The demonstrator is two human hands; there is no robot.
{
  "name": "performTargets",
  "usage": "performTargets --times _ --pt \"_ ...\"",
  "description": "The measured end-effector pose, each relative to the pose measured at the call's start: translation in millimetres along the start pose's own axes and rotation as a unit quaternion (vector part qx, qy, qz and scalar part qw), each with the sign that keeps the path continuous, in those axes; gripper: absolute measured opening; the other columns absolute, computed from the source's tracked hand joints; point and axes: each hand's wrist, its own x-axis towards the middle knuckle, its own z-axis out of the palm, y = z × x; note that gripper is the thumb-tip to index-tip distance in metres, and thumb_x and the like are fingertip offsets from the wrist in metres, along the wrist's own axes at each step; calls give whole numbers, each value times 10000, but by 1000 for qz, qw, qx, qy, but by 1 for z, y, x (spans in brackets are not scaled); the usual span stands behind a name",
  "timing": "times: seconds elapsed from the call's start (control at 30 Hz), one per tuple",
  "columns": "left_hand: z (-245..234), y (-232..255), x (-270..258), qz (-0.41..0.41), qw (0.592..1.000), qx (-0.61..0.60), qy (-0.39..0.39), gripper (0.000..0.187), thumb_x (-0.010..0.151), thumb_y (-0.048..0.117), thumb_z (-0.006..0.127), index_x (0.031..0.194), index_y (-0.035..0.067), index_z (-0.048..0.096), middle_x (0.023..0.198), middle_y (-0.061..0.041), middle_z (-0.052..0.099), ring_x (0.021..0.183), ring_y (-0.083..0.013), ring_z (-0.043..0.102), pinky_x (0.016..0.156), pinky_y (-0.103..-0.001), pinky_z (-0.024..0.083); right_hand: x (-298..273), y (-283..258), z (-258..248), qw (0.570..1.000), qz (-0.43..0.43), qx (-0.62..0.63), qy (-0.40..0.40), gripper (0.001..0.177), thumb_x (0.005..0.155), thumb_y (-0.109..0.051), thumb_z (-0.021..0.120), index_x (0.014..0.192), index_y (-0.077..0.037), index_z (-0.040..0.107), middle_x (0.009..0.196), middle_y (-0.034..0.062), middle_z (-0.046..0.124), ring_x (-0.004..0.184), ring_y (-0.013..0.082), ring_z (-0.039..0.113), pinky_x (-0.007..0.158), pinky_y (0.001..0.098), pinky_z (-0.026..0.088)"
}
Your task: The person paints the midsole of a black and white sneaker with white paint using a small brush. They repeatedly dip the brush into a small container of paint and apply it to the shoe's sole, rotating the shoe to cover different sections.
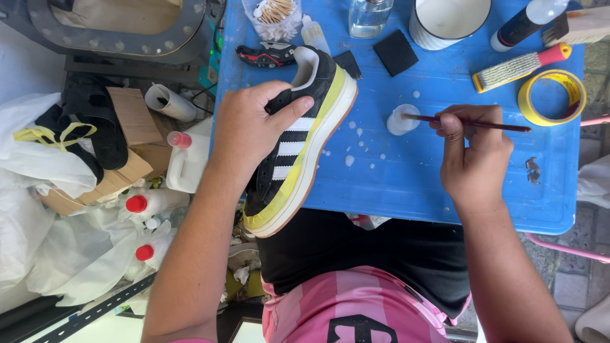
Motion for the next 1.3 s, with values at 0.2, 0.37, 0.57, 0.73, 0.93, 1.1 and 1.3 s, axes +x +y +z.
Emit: performTargets --times 0.2,0.37,0.57,0.73,0.93,1.1,1.3 --pt "3 -2 -1 3 1000 -10 3 341 892 423 779 1001 100 777 704 -74 732 566 -198 707 519 -329 501 -5 27 11 973 75 216 39 214 1259 -113 546 1179 26 404 1056 206 700 932 264 766 806 328 650" --pt "5 -9 -1 51 998 28 26 362 927 422 791 968 63 776 708 -119 708 593 -269 679 541 -359 494 -6 46 1 924 165 335 87 218 1244 -146 532 1216 9 381 1053 234 686 872 322 760 749 407 662" --pt "10 -15 3 37 999 -12 14 377 898 468 750 959 97 771 680 -64 723 550 -212 704 515 -344 505 -23 24 -11 892 170 409 91 200 1281 -168 467 1238 20 409 1066 274 629 903 372 712 805 459 639" --pt "17 -17 3 68 997 16 43 395 890 489 769 941 97 781 663 -83 707 565 -244 685 549 -369 504 -57 -21 20 852 153 500 22 221 1283 -164 465 1139 1 434 1083 312 644 908 397 725 823 483 629" --pt "19 -20 2 66 997 0 45 395 884 495 762 941 105 779 675 -73 716 591 -238 705 558 -363 519 -72 -53 48 832 125 538 -44 160 1204 -155 537 1185 -14 465 1106 319 660 934 385 733 852 509 642" --pt "17 -22 3 65 997 -10 42 398 889 497 757 947 104 776 691 -70 727 597 -227 721 561 -351 532 -68 -48 49 878 55 474 -31 193 1171 -165 584 1247 -33 466 1187 311 661 1000 353 723 934 495 633" --pt "17 -23 3 67 997 -13 40 400 898 495 754 946 99 778 692 -69 729 594 -225 723 559 -348 532 -79 -37 51 883 14 467 -44 213 1159 -200 615 1222 -37 491 1188 283 676 1074 353 734 940 490 658"
